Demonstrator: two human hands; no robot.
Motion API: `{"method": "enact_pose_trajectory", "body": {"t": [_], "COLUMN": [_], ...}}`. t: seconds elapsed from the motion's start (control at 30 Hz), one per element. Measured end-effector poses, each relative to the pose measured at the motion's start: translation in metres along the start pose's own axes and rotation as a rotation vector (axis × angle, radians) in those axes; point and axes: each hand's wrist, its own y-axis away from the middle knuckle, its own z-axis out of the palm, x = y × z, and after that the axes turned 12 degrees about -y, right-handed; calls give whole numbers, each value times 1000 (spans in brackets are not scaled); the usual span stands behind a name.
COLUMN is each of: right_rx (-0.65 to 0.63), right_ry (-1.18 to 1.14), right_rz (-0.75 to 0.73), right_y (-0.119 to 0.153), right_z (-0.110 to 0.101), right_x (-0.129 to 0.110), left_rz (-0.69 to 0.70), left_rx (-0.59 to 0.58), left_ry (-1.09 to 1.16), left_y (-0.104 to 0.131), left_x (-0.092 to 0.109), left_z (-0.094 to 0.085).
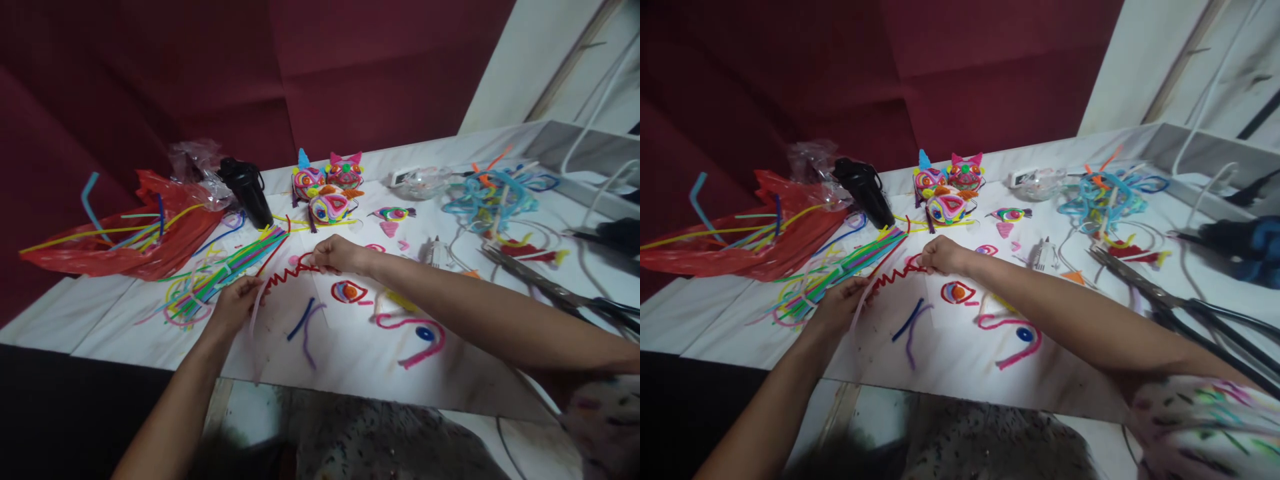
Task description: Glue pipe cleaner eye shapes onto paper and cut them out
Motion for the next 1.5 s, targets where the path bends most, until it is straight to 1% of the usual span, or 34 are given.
{"method": "enact_pose_trajectory", "body": {"t": [0.23,0.43,0.57,0.7,0.8,0.97,1.1,1.2,1.27,1.4,1.5], "right_rx": [-44,-49,-70,-135,-190,-252,-317,-360,-362,-306,-260], "right_ry": [-7,-4,-1,15,32,68,119,141,153,238,268], "right_rz": [75,98,108,104,78,19,-19,-29,-40,-49,-43], "right_y": [-6,-5,3,14,22,32,37,41,45,55,65], "right_z": [1,10,21,33,42,56,64,65,63,52,41], "right_x": [12,9,4,3,3,1,-4,-5,-3,3,2], "left_rz": [-16,10,16,-66,-84,-85,-63,-54,-69,-69,-24], "left_rx": [-12,-43,-92,-193,-236,-223,-233,-206,-176,-127,-132], "left_ry": [-11,9,28,161,251,319,320,295,265,174,139], "left_y": [2,5,19,40,54,66,69,67,64,56,50], "left_x": [-4,-2,7,17,21,18,12,9,7,3,1], "left_z": [-2,2,8,16,24,33,34,32,30,26,22]}}
